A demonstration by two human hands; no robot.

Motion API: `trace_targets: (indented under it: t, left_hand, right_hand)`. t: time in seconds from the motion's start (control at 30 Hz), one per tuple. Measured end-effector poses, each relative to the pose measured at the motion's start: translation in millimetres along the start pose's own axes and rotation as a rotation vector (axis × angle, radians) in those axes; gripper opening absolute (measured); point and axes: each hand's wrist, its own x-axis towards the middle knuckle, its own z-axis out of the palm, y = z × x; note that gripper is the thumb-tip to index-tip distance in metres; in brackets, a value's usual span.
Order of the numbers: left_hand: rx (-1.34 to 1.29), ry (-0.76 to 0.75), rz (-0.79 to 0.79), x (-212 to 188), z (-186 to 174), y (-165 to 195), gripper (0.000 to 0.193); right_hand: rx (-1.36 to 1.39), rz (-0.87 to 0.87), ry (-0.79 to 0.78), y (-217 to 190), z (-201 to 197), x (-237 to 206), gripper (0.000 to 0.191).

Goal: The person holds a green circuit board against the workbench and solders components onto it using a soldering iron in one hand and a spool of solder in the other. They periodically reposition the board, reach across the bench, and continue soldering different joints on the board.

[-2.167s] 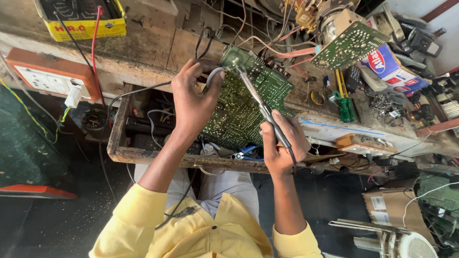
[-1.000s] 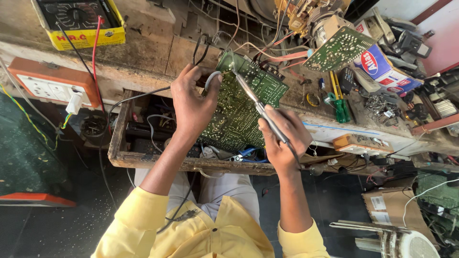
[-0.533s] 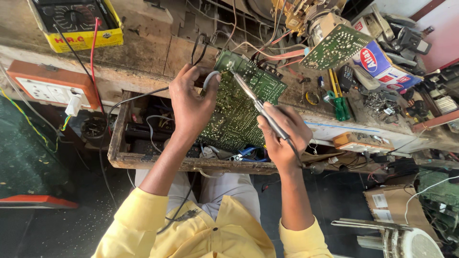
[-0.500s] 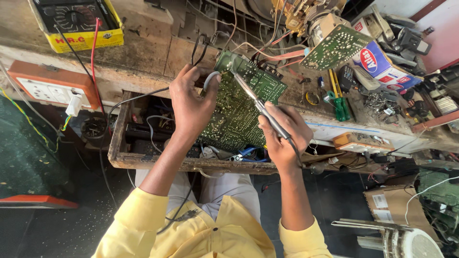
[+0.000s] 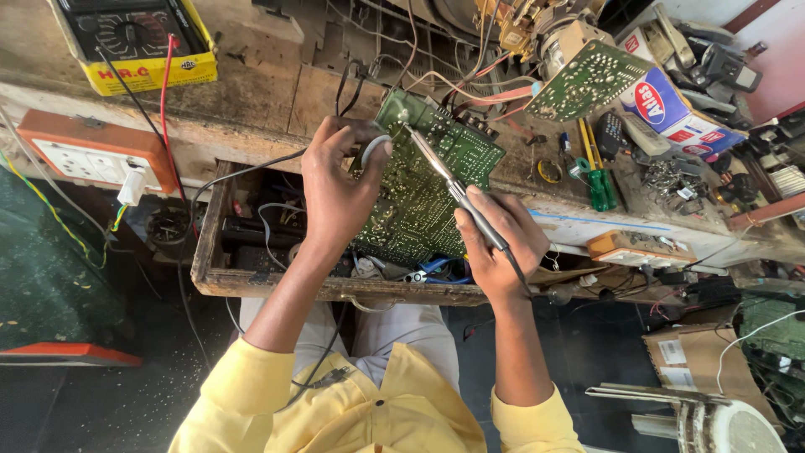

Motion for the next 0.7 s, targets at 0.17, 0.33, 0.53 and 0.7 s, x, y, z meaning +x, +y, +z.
trace_targets:
  t: [0.17, 0.33, 0.53, 0.7]
  left_hand:
    - [0.022, -0.013, -0.043, -2, 1, 1, 0.01]
    - [0.014, -0.013, -0.032, -3, 1, -3, 0.011]
    - [-0.015, -0.035, -0.039, -2, -4, -1, 0.012]
    - [-0.016, -0.071, 0.02, -5, -28, -4, 0.016]
  right_hand:
    - [0.001, 0.013, 0.01, 3, 0, -5, 0.028]
    - [0.004, 0.001, 0.006, 2, 0, -4, 0.028]
    - [-0.003, -0.003, 0.012, -1, 0, -7, 0.027]
    - [-0.082, -0.062, 0.024, -5, 3, -16, 0.028]
